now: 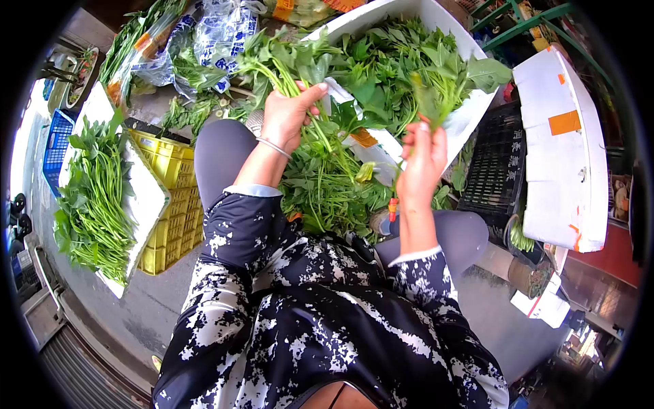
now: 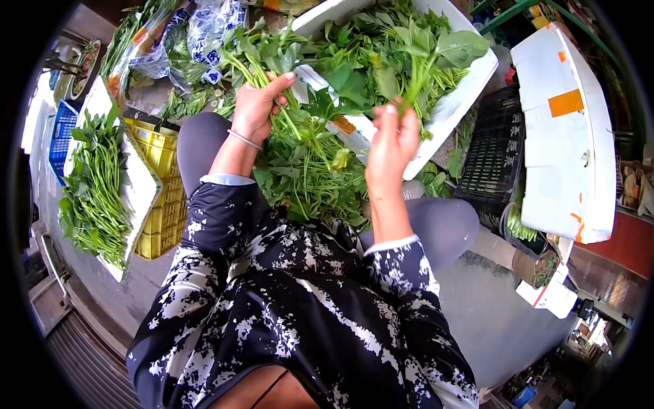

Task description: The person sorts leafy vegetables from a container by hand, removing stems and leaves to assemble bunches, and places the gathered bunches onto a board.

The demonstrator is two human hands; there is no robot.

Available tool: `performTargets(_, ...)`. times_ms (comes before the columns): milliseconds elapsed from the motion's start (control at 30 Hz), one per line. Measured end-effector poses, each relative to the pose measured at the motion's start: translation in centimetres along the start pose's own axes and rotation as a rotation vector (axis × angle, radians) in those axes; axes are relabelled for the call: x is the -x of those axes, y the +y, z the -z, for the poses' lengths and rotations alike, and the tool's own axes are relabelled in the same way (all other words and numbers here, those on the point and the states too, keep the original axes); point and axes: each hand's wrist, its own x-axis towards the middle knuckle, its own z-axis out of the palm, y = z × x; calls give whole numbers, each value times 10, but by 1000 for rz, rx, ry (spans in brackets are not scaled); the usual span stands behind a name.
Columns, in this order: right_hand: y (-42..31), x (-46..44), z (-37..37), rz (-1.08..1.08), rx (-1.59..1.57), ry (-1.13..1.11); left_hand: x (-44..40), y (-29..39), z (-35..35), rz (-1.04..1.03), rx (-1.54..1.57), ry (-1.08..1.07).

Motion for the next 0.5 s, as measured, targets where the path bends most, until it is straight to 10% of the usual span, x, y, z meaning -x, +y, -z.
performTargets(300,48,12,-57,-8,242,-426,3,-3,-6,-35,-86,-99)
performTargets(500,24,-27,-36,-507,-451,-234,3,-1,-8,36,-194,-196)
